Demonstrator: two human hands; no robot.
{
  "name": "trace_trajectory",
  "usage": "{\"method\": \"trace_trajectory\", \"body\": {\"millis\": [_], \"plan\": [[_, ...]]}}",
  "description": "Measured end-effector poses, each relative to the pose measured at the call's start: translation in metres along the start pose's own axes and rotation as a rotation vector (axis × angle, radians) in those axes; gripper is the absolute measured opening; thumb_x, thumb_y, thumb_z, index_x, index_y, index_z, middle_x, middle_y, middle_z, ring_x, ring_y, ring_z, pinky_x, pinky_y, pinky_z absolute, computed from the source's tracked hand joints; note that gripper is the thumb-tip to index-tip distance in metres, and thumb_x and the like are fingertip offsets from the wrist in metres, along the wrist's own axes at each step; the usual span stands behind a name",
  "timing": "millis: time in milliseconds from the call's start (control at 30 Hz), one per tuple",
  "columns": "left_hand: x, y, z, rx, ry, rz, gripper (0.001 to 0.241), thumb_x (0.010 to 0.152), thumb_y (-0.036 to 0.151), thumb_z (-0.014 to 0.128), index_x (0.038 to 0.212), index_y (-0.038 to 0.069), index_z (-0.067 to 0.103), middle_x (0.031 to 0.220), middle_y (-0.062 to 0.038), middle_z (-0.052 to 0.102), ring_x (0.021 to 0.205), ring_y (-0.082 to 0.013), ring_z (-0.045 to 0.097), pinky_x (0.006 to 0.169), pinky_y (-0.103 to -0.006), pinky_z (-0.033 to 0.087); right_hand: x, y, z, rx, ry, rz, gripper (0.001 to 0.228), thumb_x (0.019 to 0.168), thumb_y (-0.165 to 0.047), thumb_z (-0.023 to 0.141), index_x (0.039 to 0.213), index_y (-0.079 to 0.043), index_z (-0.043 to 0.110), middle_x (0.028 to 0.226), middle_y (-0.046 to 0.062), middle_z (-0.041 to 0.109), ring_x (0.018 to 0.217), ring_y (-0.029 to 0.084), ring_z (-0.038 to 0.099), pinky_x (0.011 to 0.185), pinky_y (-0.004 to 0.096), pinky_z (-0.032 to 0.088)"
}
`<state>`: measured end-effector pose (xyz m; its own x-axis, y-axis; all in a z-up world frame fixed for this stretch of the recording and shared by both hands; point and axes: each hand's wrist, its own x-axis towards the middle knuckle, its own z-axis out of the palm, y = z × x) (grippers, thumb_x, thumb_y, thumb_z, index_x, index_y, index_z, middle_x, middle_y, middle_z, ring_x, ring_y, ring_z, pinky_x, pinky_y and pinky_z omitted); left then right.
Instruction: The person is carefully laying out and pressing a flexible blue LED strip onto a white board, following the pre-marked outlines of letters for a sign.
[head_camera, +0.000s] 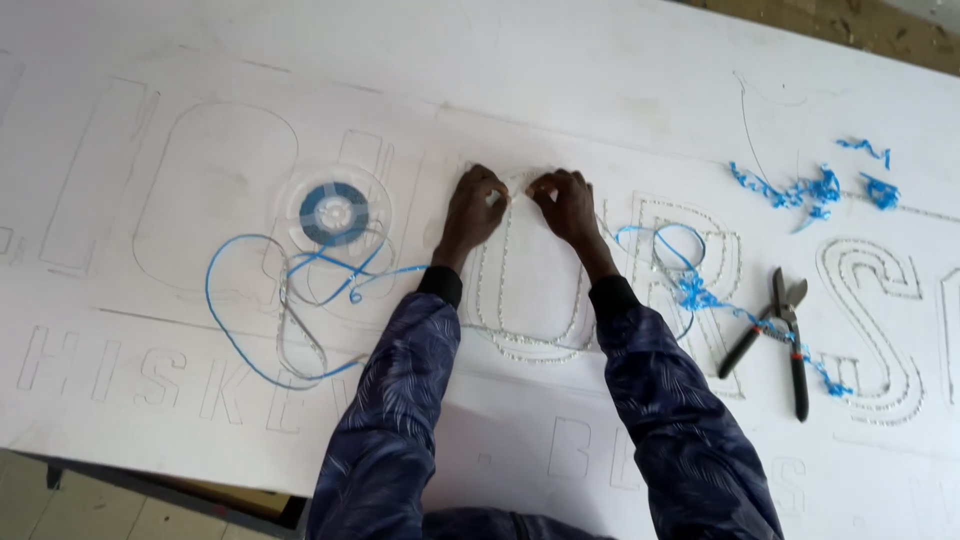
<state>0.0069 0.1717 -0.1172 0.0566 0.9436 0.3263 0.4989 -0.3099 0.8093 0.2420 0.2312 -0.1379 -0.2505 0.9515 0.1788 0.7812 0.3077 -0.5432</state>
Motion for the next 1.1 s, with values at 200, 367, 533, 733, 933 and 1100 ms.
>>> {"method": "trace_trajectory", "body": {"millis": [200,367,533,733,933,1100], "plan": [[-0.002,0.010,-0.003,0.077,-0.077,-0.058,0.008,0.103,0.012,0.075,0.104,0.015,0.082,0.118,-0.004,0.069,0.116,-0.0262,0.069,0.102,-0.0429,0.057,0.011,-0.017,-0.013,0.250,-0.214,0.133,0.029,0.108,-0.042,0.080,0.113,-0.014,0.085,0.115,0.015,0.084,0.113,0.044,0.077,0.099,0.061,0.057],[0.003,0.011,0.006,0.130,-0.099,-0.133,0.006,0.098,0.019,0.074,0.098,0.018,0.080,0.116,-0.001,0.066,0.117,-0.0251,0.066,0.101,-0.0422,0.055,0.024,-0.033,-0.023,0.138,-0.266,0.198,0.041,0.101,-0.054,0.082,0.114,-0.015,0.085,0.116,0.012,0.085,0.114,0.044,0.078,0.101,0.063,0.058],[0.005,0.007,0.006,0.104,-0.099,-0.134,0.004,0.093,0.015,0.075,0.094,0.016,0.079,0.114,-0.004,0.066,0.116,-0.0296,0.064,0.102,-0.0461,0.054,0.026,-0.058,-0.035,0.067,-0.289,0.210,0.036,0.099,-0.049,0.081,0.110,-0.015,0.085,0.114,0.012,0.086,0.119,0.043,0.077,0.104,0.064,0.057],[0.005,0.010,0.005,0.052,-0.083,-0.156,0.006,0.095,0.010,0.076,0.098,0.014,0.078,0.115,-0.006,0.066,0.117,-0.0317,0.064,0.102,-0.0465,0.052,0.023,-0.052,-0.026,0.009,-0.270,0.202,0.034,0.100,-0.052,0.080,0.108,-0.019,0.085,0.109,0.010,0.085,0.120,0.041,0.076,0.104,0.062,0.058],[0.002,0.010,0.006,0.024,-0.014,-0.089,0.010,0.092,0.010,0.079,0.096,0.019,0.078,0.110,-0.003,0.065,0.112,-0.0312,0.065,0.102,-0.0454,0.052,0.024,-0.052,-0.027,0.009,-0.299,0.192,0.037,0.101,-0.053,0.077,0.110,-0.019,0.084,0.111,0.013,0.084,0.124,0.042,0.074,0.107,0.063,0.058],[0.002,-0.002,0.013,0.057,0.022,-0.017,0.013,0.093,0.008,0.080,0.098,0.019,0.078,0.108,-0.004,0.064,0.110,-0.0326,0.066,0.101,-0.0454,0.053,0.025,-0.042,-0.021,-0.006,-0.295,0.182,0.036,0.100,-0.054,0.077,0.109,-0.020,0.084,0.109,0.013,0.083,0.122,0.041,0.074,0.104,0.063,0.059]]}}
